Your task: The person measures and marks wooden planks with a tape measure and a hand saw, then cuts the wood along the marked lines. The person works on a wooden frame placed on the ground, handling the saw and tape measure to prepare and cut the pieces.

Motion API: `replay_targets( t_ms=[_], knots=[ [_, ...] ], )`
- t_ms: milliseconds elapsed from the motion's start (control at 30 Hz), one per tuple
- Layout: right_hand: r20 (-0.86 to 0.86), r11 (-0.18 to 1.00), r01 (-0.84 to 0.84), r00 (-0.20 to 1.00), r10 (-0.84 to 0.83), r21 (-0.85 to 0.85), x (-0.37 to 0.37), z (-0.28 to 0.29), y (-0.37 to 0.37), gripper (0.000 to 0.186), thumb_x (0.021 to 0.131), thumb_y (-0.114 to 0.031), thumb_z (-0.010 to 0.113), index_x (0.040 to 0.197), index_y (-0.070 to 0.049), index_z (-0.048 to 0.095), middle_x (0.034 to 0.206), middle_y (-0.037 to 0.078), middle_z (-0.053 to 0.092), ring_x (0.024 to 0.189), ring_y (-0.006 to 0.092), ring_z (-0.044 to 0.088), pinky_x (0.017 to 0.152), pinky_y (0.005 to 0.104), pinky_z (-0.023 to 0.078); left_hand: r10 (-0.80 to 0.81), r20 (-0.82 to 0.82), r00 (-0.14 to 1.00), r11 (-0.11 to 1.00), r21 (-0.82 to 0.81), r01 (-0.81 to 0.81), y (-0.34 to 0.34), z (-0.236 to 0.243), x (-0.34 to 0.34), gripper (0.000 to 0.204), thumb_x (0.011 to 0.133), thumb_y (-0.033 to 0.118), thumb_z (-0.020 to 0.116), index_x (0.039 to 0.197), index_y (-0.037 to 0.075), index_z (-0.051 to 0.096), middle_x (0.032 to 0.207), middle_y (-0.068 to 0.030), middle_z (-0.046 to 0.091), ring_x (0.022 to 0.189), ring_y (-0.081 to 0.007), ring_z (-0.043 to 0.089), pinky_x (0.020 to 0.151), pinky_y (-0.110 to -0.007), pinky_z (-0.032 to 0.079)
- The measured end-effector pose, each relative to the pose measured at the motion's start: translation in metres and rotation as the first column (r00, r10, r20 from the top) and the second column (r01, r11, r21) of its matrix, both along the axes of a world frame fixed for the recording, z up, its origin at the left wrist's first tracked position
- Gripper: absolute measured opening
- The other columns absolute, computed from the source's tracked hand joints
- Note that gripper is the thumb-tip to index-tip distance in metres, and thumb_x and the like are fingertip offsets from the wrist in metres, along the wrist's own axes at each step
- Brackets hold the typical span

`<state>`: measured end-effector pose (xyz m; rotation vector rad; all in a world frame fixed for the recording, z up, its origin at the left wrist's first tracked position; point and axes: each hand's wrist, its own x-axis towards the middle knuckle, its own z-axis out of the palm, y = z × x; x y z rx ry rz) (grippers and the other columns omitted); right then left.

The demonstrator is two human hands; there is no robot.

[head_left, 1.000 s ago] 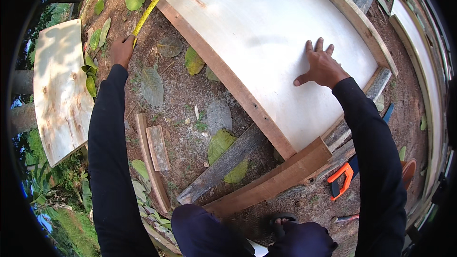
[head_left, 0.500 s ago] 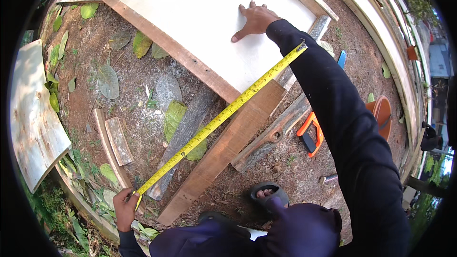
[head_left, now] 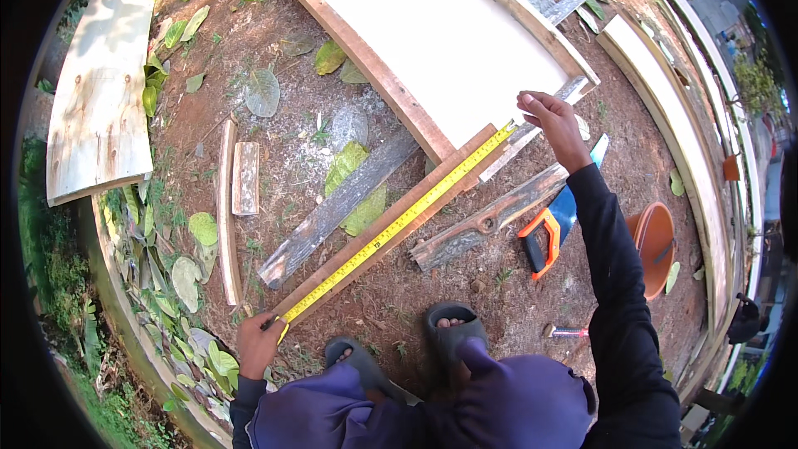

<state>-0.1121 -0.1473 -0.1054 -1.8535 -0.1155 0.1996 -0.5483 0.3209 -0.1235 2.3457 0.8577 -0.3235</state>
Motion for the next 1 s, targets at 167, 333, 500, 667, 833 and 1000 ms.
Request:
replay_targets(
  t_ms=[167, 333, 500, 667, 833, 1000],
  knots=[
    [0.005, 0.962, -0.101, 0.994, 0.106, -0.253, -0.042, 0.005, 0.005, 0.045, 0.102, -0.027, 0.065, 0.137, 0.002, 0.063, 0.124, 0.012, 0.071, 0.115, 0.0195, 0.066, 0.099, 0.0317, 0.052, 0.043, -0.071, 0.997, 0.999, 0.023, -0.042, -0.001, 0.002, -0.007, 0.034, 0.081, 0.034, 0.076, 0.1, 0.006, 0.079, 0.078, -0.0167, 0.073, 0.073, -0.0356, 0.071, 0.067, -0.042, 0.052],
    [0.126, 0.905, -0.146, 0.969, 0.211, -0.399, -0.064, -0.017, 0.009, 0.048, 0.099, -0.019, 0.066, 0.144, -0.003, 0.058, 0.137, 0.022, 0.064, 0.123, 0.0304, 0.065, 0.099, 0.04, 0.054, -0.009, -0.178, 0.984, 0.999, 0.045, 0.017, 0.019, -0.004, -0.013, 0.044, 0.082, 0.046, 0.072, 0.105, 0.009, 0.08, 0.091, -0.0201, 0.075, 0.089, -0.0385, 0.072, 0.08, -0.046, 0.056],
    [0.398, 0.731, -0.087, 0.792, 0.463, -0.677, -0.085, -0.013, 0.047, 0.048, 0.098, -0.017, 0.067, 0.143, -0.003, 0.056, 0.146, 0.022, 0.055, 0.134, 0.0409, 0.054, 0.109, 0.0487, 0.047, 0.029, -0.227, 0.973, 0.999, 0.047, -0.019, 0.027, -0.01, -0.025, 0.044, 0.082, 0.047, 0.072, 0.107, 0.011, 0.079, 0.099, -0.0187, 0.076, 0.095, -0.0399, 0.071, 0.085, -0.048, 0.056],
    [0.482, 0.607, 0.018, 0.628, 0.611, -0.794, -0.108, -0.009, 0.068, 0.047, 0.099, -0.011, 0.061, 0.145, -0.006, 0.054, 0.154, 0.02, 0.046, 0.144, 0.0412, 0.042, 0.116, 0.0519, 0.04, 0.109, -0.25, 0.962, 0.992, 0.087, -0.09, 0.032, -0.021, -0.036, 0.044, 0.082, 0.046, 0.074, 0.106, 0.008, 0.075, 0.1, -0.0205, 0.075, 0.1, -0.0398, 0.071, 0.087, -0.049, 0.055],
    [0.427, 0.545, -0.159, 0.459, 0.779, -0.823, -0.152, -0.005, 0.109, 0.057, 0.091, -0.018, 0.071, 0.144, -0.008, 0.053, 0.152, 0.018, 0.047, 0.146, 0.0388, 0.041, 0.122, 0.0539, 0.033, 0.137, -0.221, 0.965, 0.988, 0.101, -0.117, 0.039, -0.034, -0.05, 0.054, 0.082, 0.043, 0.076, 0.119, 0.004, 0.069, 0.114, -0.022, 0.072, 0.107, -0.0408, 0.069, 0.092, -0.048, 0.053],
    [0.234, 0.345, -0.355, 0.319, 0.918, -0.869, -0.205, -0.018, 0.161, 0.069, 0.088, -0.039, 0.072, 0.147, -0.009, 0.05, 0.155, 0.015, 0.045, 0.15, 0.0336, 0.035, 0.127, 0.0527, 0.024, 0.2, -0.166, 0.965, 0.98, 0.038, -0.197, 0.041, -0.034, -0.063, 0.066, 0.081, 0.039, 0.08, 0.124, -0.007, 0.063, 0.117, -0.0299, 0.069, 0.111, -0.0433, 0.068, 0.097, -0.049, 0.051]
  ],
)
